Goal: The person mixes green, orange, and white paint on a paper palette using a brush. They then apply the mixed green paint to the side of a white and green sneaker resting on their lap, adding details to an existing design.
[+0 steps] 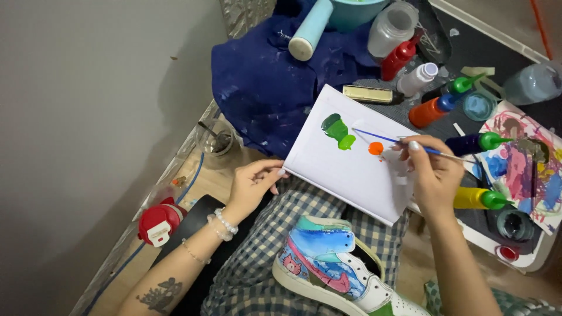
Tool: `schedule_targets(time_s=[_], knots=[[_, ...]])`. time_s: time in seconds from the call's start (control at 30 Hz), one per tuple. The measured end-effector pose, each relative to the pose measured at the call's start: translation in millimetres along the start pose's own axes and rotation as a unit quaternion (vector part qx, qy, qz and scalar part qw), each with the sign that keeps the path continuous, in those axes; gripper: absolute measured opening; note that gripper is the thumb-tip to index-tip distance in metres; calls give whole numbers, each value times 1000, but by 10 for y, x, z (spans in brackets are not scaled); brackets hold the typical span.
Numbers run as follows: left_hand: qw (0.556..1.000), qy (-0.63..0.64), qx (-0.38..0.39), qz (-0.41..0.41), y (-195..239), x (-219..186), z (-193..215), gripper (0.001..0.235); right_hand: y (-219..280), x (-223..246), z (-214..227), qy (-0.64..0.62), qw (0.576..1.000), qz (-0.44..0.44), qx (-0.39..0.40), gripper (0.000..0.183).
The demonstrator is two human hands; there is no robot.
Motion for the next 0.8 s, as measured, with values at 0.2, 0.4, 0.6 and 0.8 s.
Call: schedule_targets(time_s=[0.2,0.4,0.6,0.8], knots=[[1000,6,21,10,10,40,-22,28,-17,53,-16,6,1000,14,-13,18],[999,9,33,11,16,83,-28,31,15,97,-69,-21,999,46,2,18],[999,5,36,7,24,48,-13,30,17,32,-70,13,998,56,-3,14],[999,-2,42,-12,19,-12,-13,30,70,134,-103,47,997,62,20,17]])
Point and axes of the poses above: each hand's wrist, its own y-axis away from the middle knuckle, its own z-axis out of the back of the hand, x = y × z, the point moved 5 cm from there along -y, towards the middle knuckle, and after that the axes turned 8 degrees about x, right-handed, at the moved point
